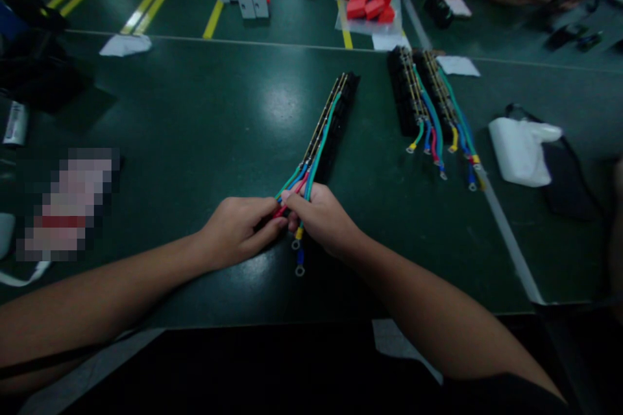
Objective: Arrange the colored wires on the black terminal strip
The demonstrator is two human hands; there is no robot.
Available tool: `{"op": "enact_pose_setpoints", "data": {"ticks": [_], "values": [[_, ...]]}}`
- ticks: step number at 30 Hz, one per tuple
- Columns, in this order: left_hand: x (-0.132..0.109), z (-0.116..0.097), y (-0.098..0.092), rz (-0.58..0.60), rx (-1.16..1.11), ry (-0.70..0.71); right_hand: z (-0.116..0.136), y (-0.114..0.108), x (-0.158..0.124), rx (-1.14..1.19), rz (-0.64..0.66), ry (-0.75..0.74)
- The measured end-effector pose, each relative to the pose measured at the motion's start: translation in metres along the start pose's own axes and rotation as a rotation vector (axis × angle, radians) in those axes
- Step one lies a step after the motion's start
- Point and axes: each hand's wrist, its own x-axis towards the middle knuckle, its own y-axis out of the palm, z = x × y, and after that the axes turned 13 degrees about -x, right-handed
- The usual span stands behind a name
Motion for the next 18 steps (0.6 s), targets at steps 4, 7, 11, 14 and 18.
{"op": "enact_pose_setpoints", "data": {"ticks": [4,7,11,14,18], "values": [[-0.0001,0.0005,0.0005,-0.004,0.002,0.006,0.0,-0.0002,-0.0004,0.0,0.0,-0.005],[0.0002,0.0009,0.0006,-0.004,-0.004,0.005,0.0,-0.0006,-0.0005,-0.016,0.004,-0.002],[0.0002,0.0007,0.0006,0.002,-0.009,-0.011,0.0009,-0.0003,-0.0007,-0.012,0.004,0.003],[0.0002,-0.0001,0.0006,0.0,-0.004,-0.011,0.0018,0.0005,-0.001,0.0,0.0,0.004],[0.0004,-0.0009,0.0003,-0.005,-0.008,-0.002,0.0019,0.0009,-0.0009,0.005,-0.001,0.0]]}}
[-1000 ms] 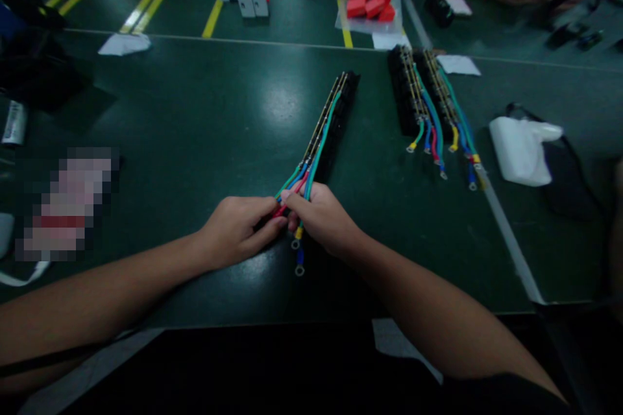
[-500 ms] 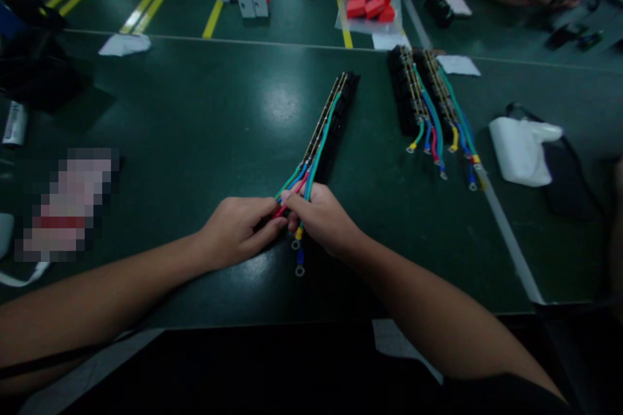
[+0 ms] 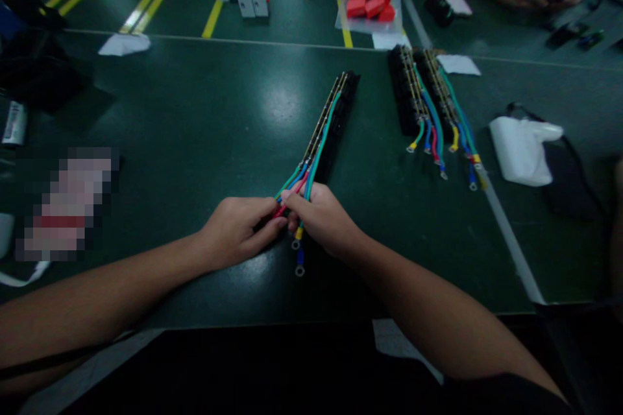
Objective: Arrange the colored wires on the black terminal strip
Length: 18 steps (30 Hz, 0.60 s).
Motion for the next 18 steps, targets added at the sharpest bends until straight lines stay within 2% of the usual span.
{"op": "enact_pose_setpoints", "data": {"ticks": [18], "values": [[-0.0002,0.0006,-0.0009,0.014,-0.021,-0.014,-0.0021,-0.0006,0.0014,-0.001,-0.004,0.0]]}}
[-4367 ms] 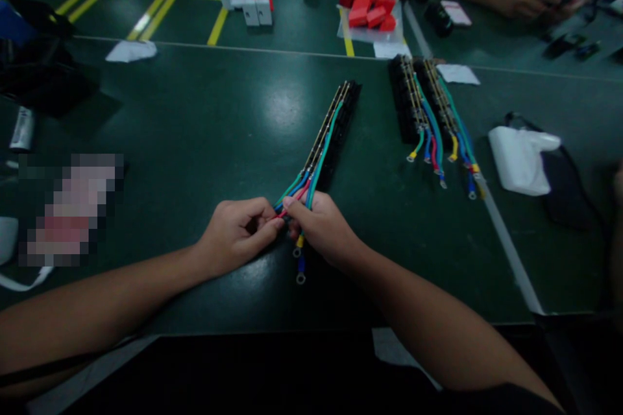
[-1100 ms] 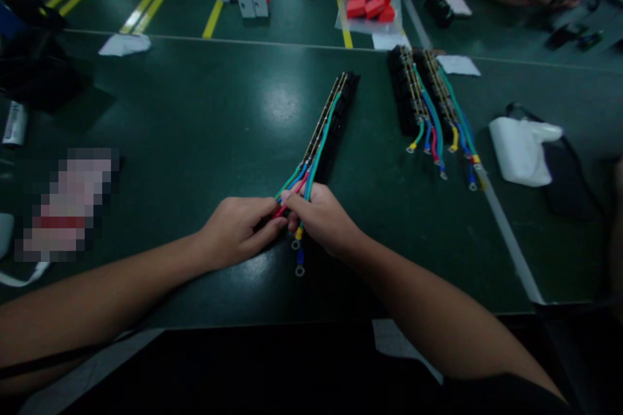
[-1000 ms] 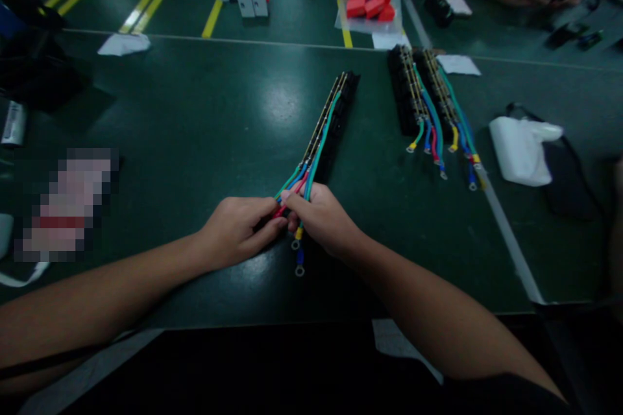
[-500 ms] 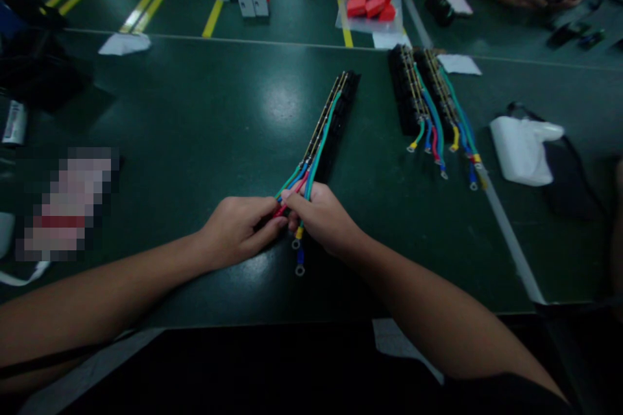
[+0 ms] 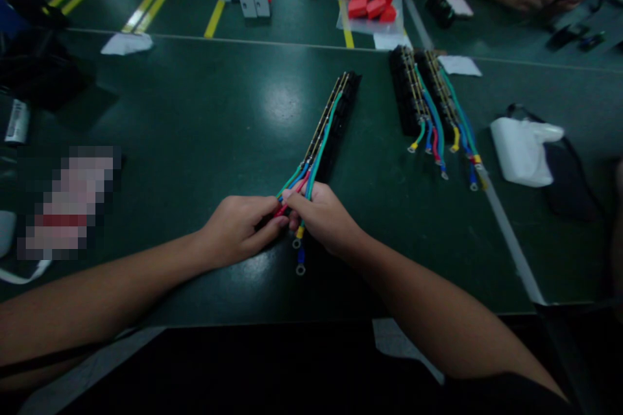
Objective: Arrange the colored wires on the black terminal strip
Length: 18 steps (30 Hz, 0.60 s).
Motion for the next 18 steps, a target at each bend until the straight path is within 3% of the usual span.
{"op": "enact_pose_setpoints", "data": {"ticks": [18], "values": [[0.0011,-0.0004,-0.0004,0.009,0.005,-0.008,-0.0001,-0.0007,-0.0004,0.006,0.009,-0.013]]}}
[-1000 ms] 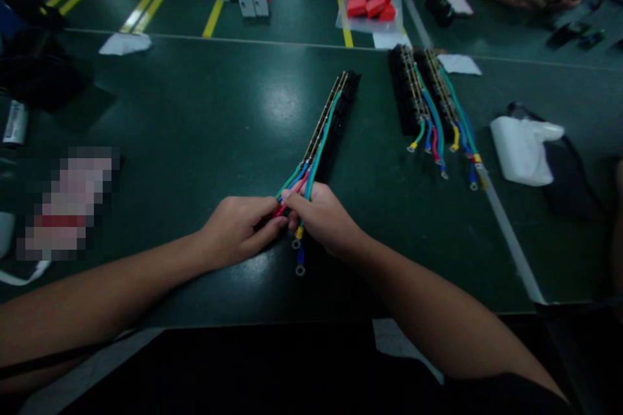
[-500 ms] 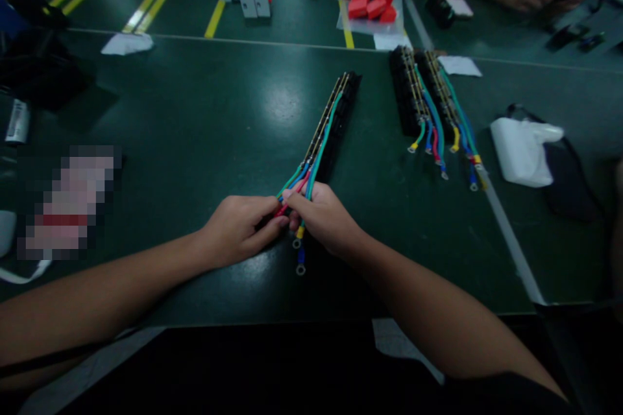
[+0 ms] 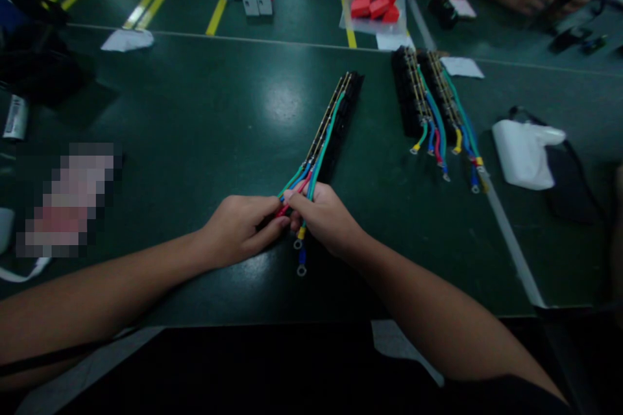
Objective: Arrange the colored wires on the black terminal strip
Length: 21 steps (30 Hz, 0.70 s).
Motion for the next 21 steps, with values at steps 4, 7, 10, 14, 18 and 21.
{"op": "enact_pose_setpoints", "data": {"ticks": [4,7,10,14,18,21], "values": [[0.0004,-0.0005,0.0003,-0.005,0.006,0.002,-0.0009,-0.0008,0.0,0.004,0.009,-0.005],[0.0005,-0.0002,0.0012,-0.013,0.013,0.006,-0.0009,-0.0009,0.0,0.004,0.011,-0.001],[-0.0001,0.0005,0.002,-0.014,0.021,0.012,-0.0008,-0.0006,0.0003,0.003,0.007,0.003],[-0.0013,0.0008,0.0021,-0.011,0.025,0.013,-0.0008,-0.0004,0.0007,-0.011,0.001,0.002],[-0.0008,0.0002,0.0015,-0.004,0.023,0.011,0.0001,-0.0003,0.0003,-0.02,-0.002,0.012],[0.0001,-0.0005,0.0013,0.001,0.026,0.001,0.0009,-0.0002,-0.0001,-0.025,-0.002,0.011]]}}
